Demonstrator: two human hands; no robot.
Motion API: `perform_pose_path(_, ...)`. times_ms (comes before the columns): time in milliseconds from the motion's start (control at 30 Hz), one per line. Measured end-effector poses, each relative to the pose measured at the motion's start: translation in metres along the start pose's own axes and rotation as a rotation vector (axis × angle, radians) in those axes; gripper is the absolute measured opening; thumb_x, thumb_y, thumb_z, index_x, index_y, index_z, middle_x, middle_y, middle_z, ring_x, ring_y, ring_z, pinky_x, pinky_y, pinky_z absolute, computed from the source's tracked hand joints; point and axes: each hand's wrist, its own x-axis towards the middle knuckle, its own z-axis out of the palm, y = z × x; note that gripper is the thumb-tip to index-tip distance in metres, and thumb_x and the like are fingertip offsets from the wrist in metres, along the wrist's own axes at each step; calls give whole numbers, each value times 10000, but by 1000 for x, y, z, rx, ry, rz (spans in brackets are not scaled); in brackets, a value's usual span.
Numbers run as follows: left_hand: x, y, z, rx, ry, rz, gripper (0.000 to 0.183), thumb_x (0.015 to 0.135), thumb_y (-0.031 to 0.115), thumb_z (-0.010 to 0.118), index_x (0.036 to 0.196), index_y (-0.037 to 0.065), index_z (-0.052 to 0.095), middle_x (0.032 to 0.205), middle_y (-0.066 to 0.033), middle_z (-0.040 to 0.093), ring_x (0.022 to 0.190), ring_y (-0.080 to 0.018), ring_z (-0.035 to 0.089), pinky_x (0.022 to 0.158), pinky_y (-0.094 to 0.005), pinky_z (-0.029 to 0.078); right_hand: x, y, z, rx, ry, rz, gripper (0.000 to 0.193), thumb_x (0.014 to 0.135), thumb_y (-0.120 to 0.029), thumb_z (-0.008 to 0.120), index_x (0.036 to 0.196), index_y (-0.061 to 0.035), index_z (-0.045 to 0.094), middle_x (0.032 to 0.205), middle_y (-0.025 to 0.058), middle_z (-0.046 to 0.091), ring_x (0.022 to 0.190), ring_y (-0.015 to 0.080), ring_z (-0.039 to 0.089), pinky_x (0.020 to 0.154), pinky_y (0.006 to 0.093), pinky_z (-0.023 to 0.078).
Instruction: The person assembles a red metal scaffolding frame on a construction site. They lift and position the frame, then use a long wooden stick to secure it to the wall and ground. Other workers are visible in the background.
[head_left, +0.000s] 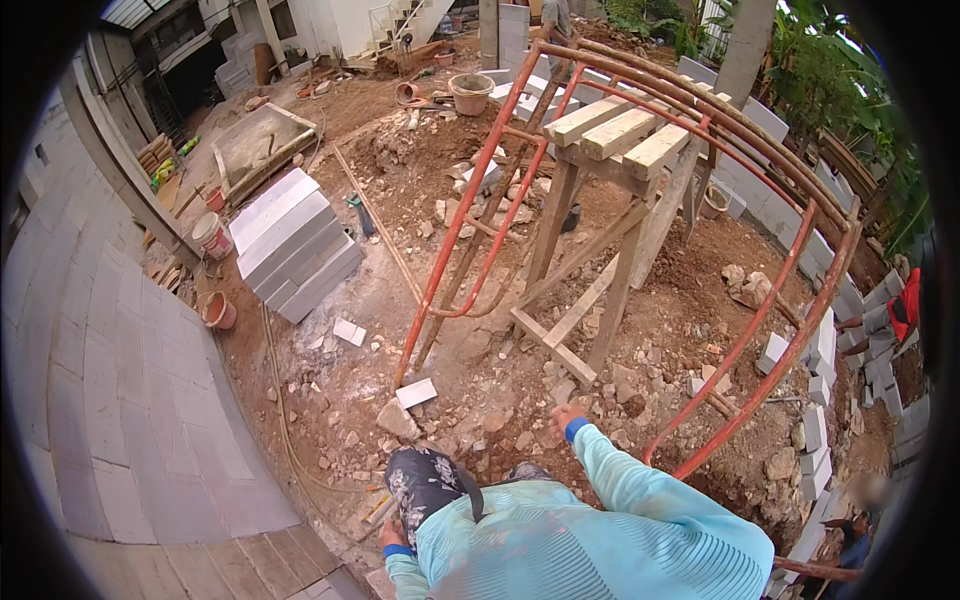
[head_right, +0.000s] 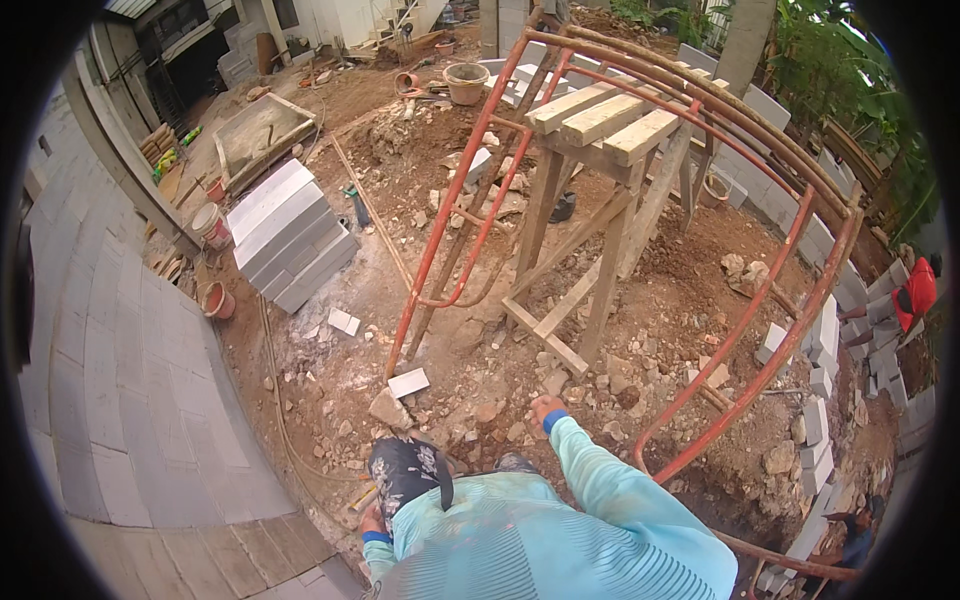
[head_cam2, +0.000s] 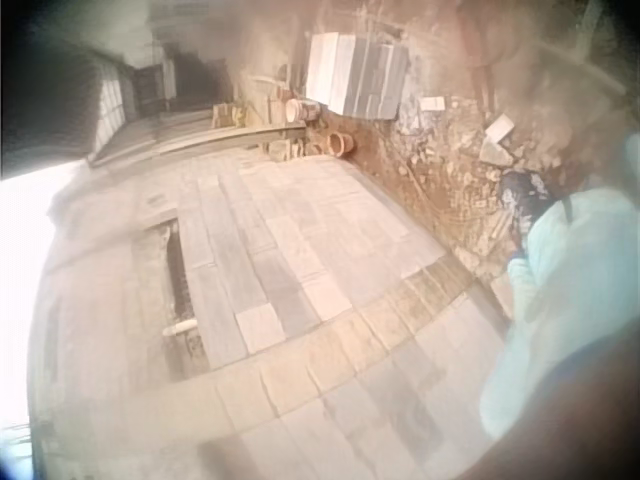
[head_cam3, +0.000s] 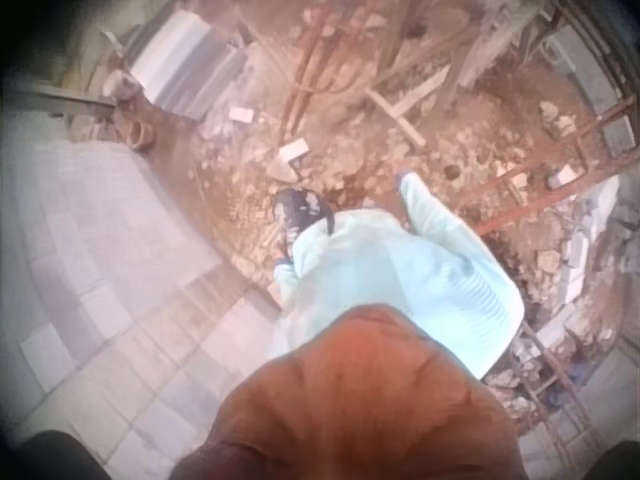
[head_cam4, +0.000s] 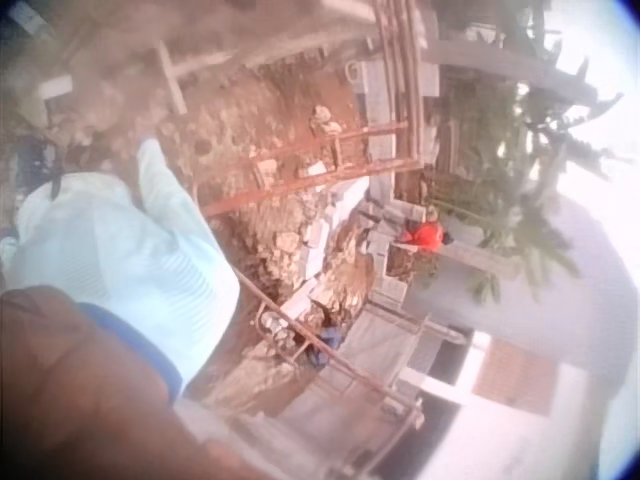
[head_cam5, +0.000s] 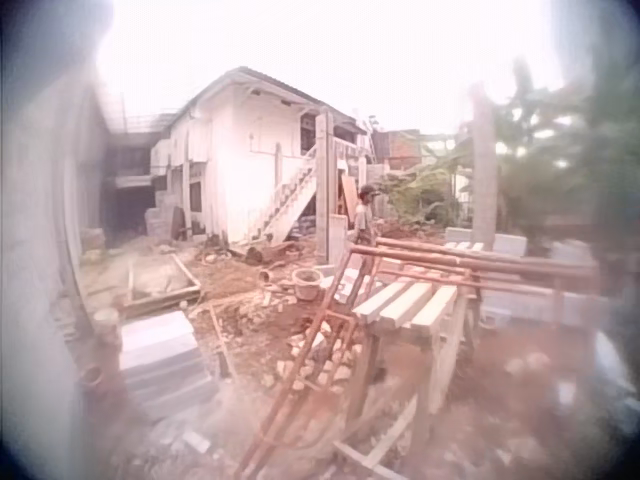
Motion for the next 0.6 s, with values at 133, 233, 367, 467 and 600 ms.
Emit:
perform_pose_path(133,62,36,25,175,-110,13,313,961,244,572,1055,-26,700,972,-132,711,832,-237,679,726,-353,557,10,-7,39,99,-37,43,166,979,-209,573,1040,-57,604,830,104,679,609,200,649,516,359,556)
perform_pose_path(233,110,89,88,808,8,70,365,948,322,570,972,-7,726,950,-142,722,828,-244,671,764,-366,521,29,15,69,47,84,124,128,963,-156,544,986,-61,626,787,113,677,588,220,648,476,379,541)
perform_pose_path(367,205,148,118,1085,-138,132,492,961,488,473,966,75,741,991,-162,732,956,-315,669,910,-413,472,63,11,150,7,137,327,161,953,-103,510,940,-36,657,777,132,692,605,250,664,508,370,551)
perform_pose_path(467,317,183,122,1108,-84,181,514,980,498,419,1134,83,682,1132,-171,697,980,-347,666,935,-436,488,94,-43,241,-124,62,460,198,955,-159,534,890,-32,672,813,137,707,652,268,682,537,398,555)
perform_pose_path(600,374,299,165,331,-32,-244,399,1023,414,428,1203,111,616,1071,-131,705,926,-310,688,823,-483,559,139,-162,344,-427,-188,401,245,963,-263,570,1025,-47,667,865,117,712,708,239,691,588,384,560)
